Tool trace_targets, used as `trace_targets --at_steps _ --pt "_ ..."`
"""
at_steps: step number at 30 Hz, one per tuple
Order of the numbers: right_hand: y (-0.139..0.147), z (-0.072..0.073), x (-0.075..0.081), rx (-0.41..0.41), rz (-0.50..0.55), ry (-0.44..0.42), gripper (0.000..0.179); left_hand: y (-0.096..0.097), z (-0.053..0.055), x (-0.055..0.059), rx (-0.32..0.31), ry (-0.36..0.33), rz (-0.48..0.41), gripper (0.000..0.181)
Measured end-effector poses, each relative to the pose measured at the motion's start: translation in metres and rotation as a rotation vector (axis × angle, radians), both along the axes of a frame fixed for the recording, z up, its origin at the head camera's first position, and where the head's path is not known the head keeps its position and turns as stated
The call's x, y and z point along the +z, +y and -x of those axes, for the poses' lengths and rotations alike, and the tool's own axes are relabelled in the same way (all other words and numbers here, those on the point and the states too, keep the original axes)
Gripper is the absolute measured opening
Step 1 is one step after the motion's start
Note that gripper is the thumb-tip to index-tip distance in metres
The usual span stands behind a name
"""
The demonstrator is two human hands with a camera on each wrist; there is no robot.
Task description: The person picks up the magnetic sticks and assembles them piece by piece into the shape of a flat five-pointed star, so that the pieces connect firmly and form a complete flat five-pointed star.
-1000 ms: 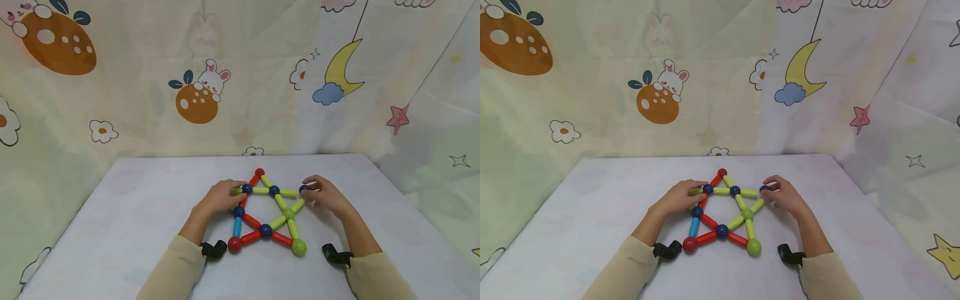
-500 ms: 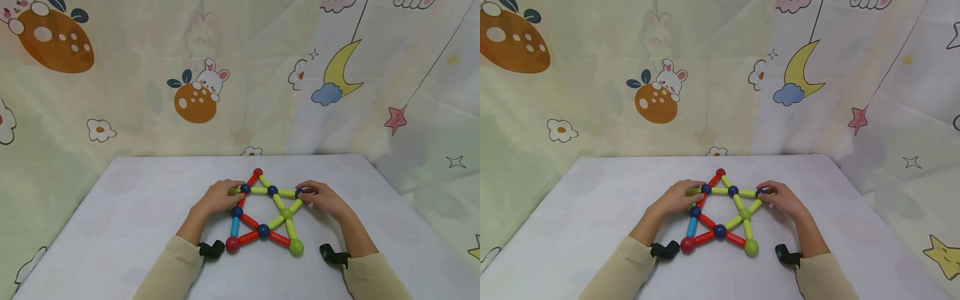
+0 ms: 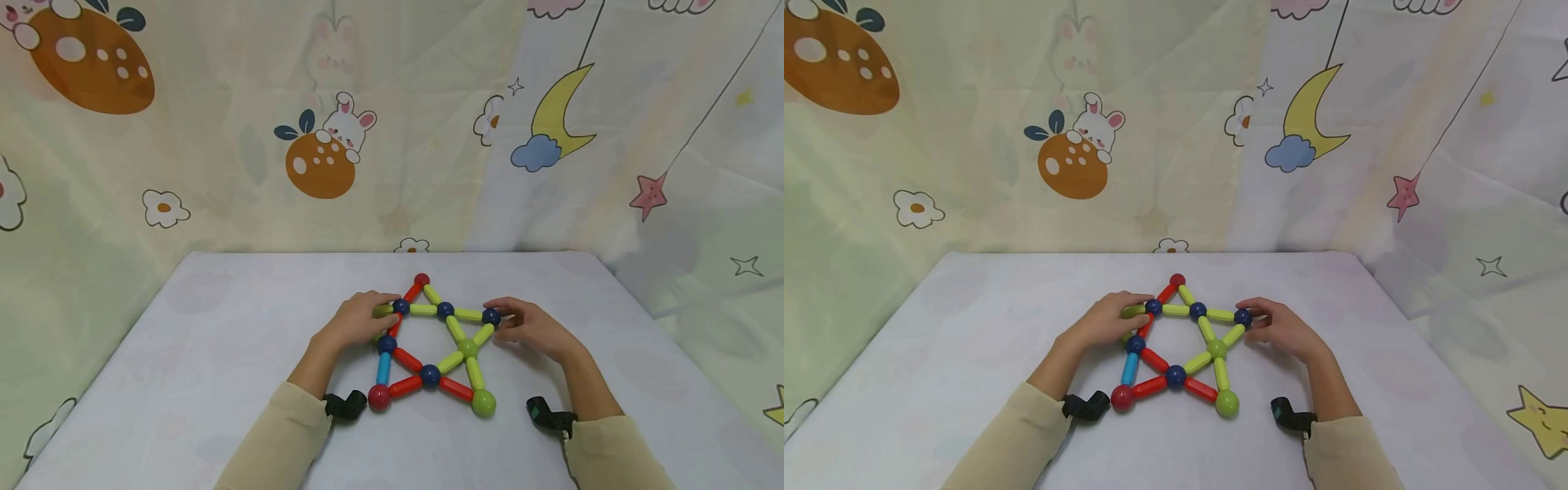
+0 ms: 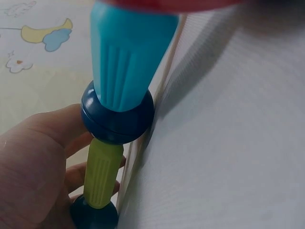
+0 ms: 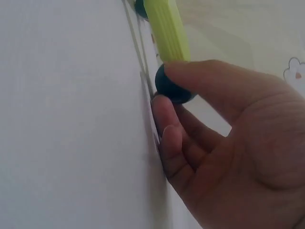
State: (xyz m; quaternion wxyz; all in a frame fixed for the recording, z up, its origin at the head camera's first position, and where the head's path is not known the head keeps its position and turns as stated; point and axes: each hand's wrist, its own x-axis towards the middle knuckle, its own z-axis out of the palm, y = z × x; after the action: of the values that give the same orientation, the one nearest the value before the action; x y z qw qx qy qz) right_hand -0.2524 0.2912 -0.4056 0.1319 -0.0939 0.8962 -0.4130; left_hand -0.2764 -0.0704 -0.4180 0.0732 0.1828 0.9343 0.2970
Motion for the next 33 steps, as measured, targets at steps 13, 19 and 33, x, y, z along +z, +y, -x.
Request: trace_targets --at_steps 13,19,33 --pt "-0.019 0.002 -0.003 -0.05 -0.074 0.08 0.045 -0.006 0.001 -0.002 0.013 -0.001 0.001 0.049" --pt "-0.021 0.001 -0.003 -0.058 -0.072 0.052 0.045 -0.007 0.0 -0.004 0.014 -0.008 -0.003 0.049" --pt "-0.015 -0.003 0.002 -0.07 -0.085 0.057 0.045 -0.001 -0.002 0.003 0.002 -0.005 0.006 0.051"
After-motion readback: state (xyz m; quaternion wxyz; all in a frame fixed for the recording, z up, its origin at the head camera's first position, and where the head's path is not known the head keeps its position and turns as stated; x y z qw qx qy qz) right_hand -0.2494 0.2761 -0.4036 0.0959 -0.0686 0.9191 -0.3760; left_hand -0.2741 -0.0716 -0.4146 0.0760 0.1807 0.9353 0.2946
